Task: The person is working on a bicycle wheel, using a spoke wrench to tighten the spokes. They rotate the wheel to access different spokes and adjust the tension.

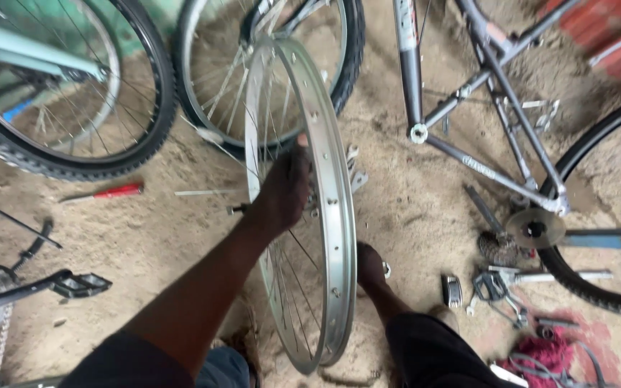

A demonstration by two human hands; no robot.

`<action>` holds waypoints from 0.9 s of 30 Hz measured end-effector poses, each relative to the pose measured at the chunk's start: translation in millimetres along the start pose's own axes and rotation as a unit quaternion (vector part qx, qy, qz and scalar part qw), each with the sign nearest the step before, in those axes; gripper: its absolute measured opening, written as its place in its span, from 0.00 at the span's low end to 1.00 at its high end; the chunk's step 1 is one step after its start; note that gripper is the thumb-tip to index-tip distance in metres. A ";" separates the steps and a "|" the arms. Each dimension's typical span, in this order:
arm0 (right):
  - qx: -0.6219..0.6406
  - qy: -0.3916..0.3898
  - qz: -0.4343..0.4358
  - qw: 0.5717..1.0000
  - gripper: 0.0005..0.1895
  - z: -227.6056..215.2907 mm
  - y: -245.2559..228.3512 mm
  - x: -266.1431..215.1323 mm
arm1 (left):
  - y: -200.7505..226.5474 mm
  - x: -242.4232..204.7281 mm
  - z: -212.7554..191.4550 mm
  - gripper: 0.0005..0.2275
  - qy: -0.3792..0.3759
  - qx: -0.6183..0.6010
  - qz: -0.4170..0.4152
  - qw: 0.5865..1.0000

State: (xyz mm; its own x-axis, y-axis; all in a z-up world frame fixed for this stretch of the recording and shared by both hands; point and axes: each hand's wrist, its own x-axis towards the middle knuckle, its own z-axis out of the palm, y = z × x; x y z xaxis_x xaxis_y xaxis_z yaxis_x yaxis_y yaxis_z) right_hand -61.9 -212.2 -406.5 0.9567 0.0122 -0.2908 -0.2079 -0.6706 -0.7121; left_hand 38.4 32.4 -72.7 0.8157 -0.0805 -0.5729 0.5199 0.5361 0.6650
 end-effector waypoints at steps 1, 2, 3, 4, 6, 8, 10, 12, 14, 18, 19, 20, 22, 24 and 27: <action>0.000 0.007 -0.012 1.000 0.09 -1.2 7.9 1.4 | -8.0 6.5 -4.0 0.18 -0.004 0.000 0.013 1.000; 0.147 0.026 0.051 0.987 0.09 -2.5 15.8 3.1 | -15.4 13.5 -7.9 0.16 -0.023 -0.065 -0.007 0.998; 0.292 0.040 0.110 0.949 0.09 -2.6 23.1 6.4 | -21.7 21.2 -12.1 0.15 -0.044 -0.130 -0.026 0.990; 0.295 0.043 0.095 0.950 0.09 -2.4 18.6 21.5 | -17.2 16.2 -8.7 0.15 -0.051 -0.128 -0.013 0.990; 0.558 0.052 0.203 0.803 0.09 -7.3 11.3 50.8 | -11.0 7.4 -0.1 0.15 -0.057 0.126 0.175 0.975; 0.654 -0.006 0.154 0.741 0.04 -37.6 -1.2 75.7 | 7.3 -10.4 14.0 0.17 -0.061 0.237 0.213 0.946; 0.736 -0.068 0.107 0.665 0.05 -71.1 -29.7 97.1 | 13.1 -10.7 11.2 0.19 -0.059 0.345 0.244 0.904; 0.775 -0.110 0.034 0.622 0.05 -114.4 -68.9 113.2 | 4.0 8.3 -0.4 0.24 -0.081 0.414 0.271 0.865; 0.761 -0.123 -0.011 0.637 0.05 -153.6 -118.1 118.0 | 2.2 14.2 -1.5 0.25 -0.087 0.423 0.287 0.855; 0.658 -0.127 -0.073 0.738 0.07 -235.0 -228.5 93.9 | 20.4 -27.1 16.2 0.25 -0.091 0.481 0.338 0.804; 0.656 -0.124 -0.076 0.741 0.07 -252.9 -260.5 73.6 | 17.0 -17.4 16.1 0.25 -0.095 0.478 0.342 0.803; 0.600 -0.102 -0.099 0.787 0.04 -269.7 -292.5 53.3 | 13.6 -7.3 16.1 0.28 -0.103 0.471 0.335 0.810; 0.541 -0.079 -0.124 0.828 0.02 -293.9 -344.5 19.8 | 7.9 6.1 15.1 0.31 -0.111 0.465 0.330 0.814; 0.469 -0.062 -0.134 0.871 0.03 -317.5 -378.7 -10.9 | -4.9 12.7 20.7 0.34 -0.113 0.455 0.302 0.830; 0.445 -0.038 -0.138 0.884 0.05 -330.4 -403.7 -44.1 | -10.3 11.8 26.2 0.31 -0.132 0.440 0.289 0.840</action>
State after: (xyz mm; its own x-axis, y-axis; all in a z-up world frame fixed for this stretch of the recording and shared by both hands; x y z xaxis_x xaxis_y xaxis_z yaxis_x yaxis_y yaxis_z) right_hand 47.1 -187.1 104.9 0.9865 0.1572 -0.0450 -0.0786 0.2141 -0.9736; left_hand 49.3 3.9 -73.8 0.9638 -0.2661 0.0158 -0.0900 -0.2689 0.9590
